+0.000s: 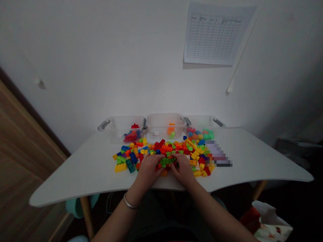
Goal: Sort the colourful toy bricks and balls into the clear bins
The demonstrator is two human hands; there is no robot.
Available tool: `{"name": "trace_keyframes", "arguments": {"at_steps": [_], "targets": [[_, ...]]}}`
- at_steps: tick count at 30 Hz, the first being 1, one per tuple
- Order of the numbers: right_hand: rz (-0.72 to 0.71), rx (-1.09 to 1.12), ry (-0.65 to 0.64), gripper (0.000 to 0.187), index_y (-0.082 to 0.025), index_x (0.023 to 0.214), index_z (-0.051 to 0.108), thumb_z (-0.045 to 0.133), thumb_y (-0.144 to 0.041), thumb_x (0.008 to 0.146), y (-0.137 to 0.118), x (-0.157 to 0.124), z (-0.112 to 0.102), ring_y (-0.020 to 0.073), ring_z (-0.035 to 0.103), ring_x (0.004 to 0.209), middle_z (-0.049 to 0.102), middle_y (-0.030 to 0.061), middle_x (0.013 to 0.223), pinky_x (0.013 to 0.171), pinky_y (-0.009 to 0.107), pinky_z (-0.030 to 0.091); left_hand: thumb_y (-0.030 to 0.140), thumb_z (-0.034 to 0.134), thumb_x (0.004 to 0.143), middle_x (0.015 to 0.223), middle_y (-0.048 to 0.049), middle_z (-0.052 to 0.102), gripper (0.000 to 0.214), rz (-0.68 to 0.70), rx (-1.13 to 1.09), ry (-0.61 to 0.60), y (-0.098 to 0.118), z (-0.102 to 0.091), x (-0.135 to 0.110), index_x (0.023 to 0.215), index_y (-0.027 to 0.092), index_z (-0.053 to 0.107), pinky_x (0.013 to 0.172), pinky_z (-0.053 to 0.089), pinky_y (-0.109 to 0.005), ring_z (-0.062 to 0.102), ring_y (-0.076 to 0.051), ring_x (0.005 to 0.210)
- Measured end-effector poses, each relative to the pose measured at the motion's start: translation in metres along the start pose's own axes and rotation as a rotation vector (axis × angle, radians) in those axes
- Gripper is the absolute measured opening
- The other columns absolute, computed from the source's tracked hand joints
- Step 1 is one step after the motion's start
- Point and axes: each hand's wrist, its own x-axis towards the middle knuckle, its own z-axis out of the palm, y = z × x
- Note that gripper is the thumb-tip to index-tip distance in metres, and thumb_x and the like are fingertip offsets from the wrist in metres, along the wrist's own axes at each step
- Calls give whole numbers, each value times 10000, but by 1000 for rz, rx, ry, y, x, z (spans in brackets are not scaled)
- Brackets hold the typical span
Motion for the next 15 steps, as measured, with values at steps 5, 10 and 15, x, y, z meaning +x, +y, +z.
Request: {"name": "trace_keyframes", "arguments": {"at_steps": [5, 10, 15], "targets": [[-15, 0, 20, 354, -175, 1160, 565, 577, -246, 814, 2, 0, 3, 257, 596, 1000, 651, 115, 1066, 907, 453, 486, 157, 588, 801, 1092, -55, 691, 384, -10, -8, 3, -2, 2, -1, 1179, 224, 572, 1038, 398, -468, 618, -219, 1052], [20, 46, 27, 380, -198, 1190, 553, 599, -247, 816, 7, -2, 8, 252, 614, 1019, 647, 109, 1109, 900, 453, 509, 154, 580, 799, 1094, -67, 688, 424, -55, -47, 5, -4, 5, 0, 1217, 226, 568, 961, 464, -430, 620, -229, 1037], [45, 143, 78, 366, -232, 1176, 558, 615, -225, 815, 12, -2, 13, 219, 635, 926, 650, 82, 1077, 832, 416, 544, 201, 584, 800, 1143, -72, 679, 457, -113, -127, -16, 2, 6, 2, 1254, 250, 552, 911, 494, -407, 631, -235, 1032]]}}
